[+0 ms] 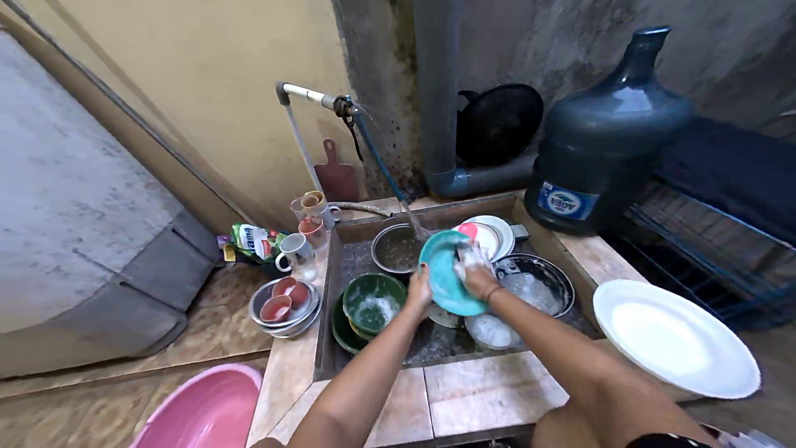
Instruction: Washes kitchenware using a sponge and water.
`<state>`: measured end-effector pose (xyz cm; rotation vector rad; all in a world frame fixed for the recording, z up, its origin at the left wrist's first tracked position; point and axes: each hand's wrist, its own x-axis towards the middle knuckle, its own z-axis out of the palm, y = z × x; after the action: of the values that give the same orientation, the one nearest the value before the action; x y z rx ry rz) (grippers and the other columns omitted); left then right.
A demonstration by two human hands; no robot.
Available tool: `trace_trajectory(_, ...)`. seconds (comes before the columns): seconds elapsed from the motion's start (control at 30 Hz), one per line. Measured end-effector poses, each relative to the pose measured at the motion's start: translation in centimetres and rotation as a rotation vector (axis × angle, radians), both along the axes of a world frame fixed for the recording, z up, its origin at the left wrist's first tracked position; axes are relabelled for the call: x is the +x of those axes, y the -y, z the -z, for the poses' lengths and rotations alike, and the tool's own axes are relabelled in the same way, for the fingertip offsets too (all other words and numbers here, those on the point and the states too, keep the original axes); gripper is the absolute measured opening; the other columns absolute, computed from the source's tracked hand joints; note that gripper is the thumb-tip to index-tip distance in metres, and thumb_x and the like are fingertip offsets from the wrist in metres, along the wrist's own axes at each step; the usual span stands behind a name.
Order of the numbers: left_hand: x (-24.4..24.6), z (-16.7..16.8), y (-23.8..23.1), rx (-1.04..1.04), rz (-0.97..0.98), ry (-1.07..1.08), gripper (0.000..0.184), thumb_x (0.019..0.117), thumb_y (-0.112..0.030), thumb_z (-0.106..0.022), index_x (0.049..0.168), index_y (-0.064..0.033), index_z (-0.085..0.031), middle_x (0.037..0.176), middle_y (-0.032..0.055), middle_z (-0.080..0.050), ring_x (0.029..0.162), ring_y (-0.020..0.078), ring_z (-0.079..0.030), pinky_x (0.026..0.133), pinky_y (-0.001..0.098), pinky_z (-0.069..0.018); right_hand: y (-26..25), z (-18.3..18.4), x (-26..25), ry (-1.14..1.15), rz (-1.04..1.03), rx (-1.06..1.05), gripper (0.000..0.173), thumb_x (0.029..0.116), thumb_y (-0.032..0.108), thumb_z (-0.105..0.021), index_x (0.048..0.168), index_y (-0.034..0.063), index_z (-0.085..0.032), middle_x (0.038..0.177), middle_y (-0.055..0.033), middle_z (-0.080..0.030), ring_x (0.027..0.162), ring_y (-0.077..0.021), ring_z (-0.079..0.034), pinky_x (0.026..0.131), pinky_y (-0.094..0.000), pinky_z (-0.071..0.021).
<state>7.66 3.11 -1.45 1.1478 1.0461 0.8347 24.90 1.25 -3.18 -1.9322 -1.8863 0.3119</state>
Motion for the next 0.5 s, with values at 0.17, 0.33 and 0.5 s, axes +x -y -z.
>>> trace_trajectory(0.17, 0.5, 0.4, -0.7, 0.03, -0.04, 0.013, 0.056, 0.1147, -0.036, -0.023, 0.146, 0.0049, -0.045, 0.129, 0.0255, -0.061, 0.114, 0.0287, -0.064, 0.099, 0.046, -0.0527, 2.6, 0.8, -2.9, -0.135, -0.417, -0.016, 0.046, 0.103, 0.013, -0.052, 0.145, -0.0072, -0.052, 0.153, -0.027, -0.048, 0.148, -0.0396, -0.04, 0.125, -0.0531, -0.0263)
trace_trajectory(0.33, -2.8, -2.1, -1.9, -0.053, 0.157, -0.004, 0.058, 0.0998, 0.003, -0.049, 0.155, -0.0029, -0.033, 0.134, 0.0231, -0.059, 0.111, 0.028, -0.066, 0.091, 0.0447, -0.058, 0.8, -0.8, 1.9, 0.128, -0.076, 0.009, 0.055, 0.1058, 0.041, -0.044, 0.153, 0.0141, -0.05, 0.168, -0.0267, -0.02, 0.157, -0.0453, -0.012, 0.123, -0.0701, -0.0105)
trace_trajectory(0.5, -2.2, -3.6, -1.3, 0.102, 0.619, -0.206, 0.038, 0.0974, 0.002, -0.055, 0.135, 0.0026, -0.052, 0.114, 0.0125, -0.066, 0.1, 0.0162, -0.066, 0.088, 0.038, -0.0572, 0.3, -2.4, -4.0, -0.247, -0.42, 0.436, 0.044, 0.1046, 0.029, -0.043, 0.11, 0.0005, -0.075, 0.142, -0.0237, -0.059, 0.144, -0.0385, -0.044, 0.123, -0.0543, -0.0285)
